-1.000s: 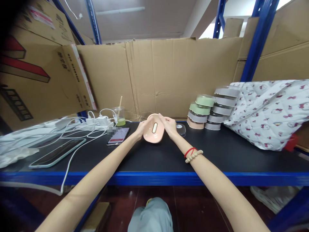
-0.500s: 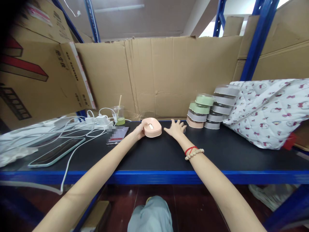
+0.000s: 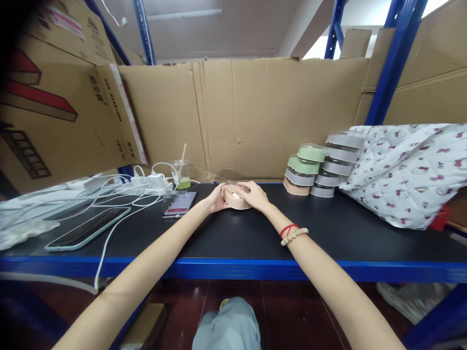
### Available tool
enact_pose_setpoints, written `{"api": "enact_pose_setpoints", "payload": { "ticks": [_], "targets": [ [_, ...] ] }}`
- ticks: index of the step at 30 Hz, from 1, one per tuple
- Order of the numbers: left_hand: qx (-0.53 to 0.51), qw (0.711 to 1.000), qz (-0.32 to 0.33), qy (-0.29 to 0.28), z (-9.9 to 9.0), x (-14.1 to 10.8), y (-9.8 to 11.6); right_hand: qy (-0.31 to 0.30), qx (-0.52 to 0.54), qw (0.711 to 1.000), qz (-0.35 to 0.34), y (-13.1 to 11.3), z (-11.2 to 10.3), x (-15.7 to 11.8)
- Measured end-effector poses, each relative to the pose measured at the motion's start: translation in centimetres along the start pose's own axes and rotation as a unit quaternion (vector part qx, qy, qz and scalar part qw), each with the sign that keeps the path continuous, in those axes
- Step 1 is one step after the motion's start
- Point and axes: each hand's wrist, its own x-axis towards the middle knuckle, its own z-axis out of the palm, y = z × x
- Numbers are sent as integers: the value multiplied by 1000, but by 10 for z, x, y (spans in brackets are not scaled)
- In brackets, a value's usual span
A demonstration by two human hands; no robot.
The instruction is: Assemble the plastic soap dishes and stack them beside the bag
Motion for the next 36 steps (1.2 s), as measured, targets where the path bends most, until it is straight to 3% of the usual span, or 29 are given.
{"api": "enact_pose_setpoints", "payload": {
  "ticks": [10,16,22,28,36],
  "targets": [
    [32,998,7,-56,-4,5,-2,-32,-45,998,-42,-4,2,-2],
    [47,998,17,-25,2,-6,1,-46,-45,998,-28,-5,3,-3],
    [-9,999,45,18,6,-8,0,8,120,992,35,-6,9,1],
    [-26,998,55,-30,4,-8,0,-37,332,920,204,-17,5,-2],
    [23,997,60,-44,-5,9,-3,-38,352,908,226,-22,-1,-7]
  ]
}}
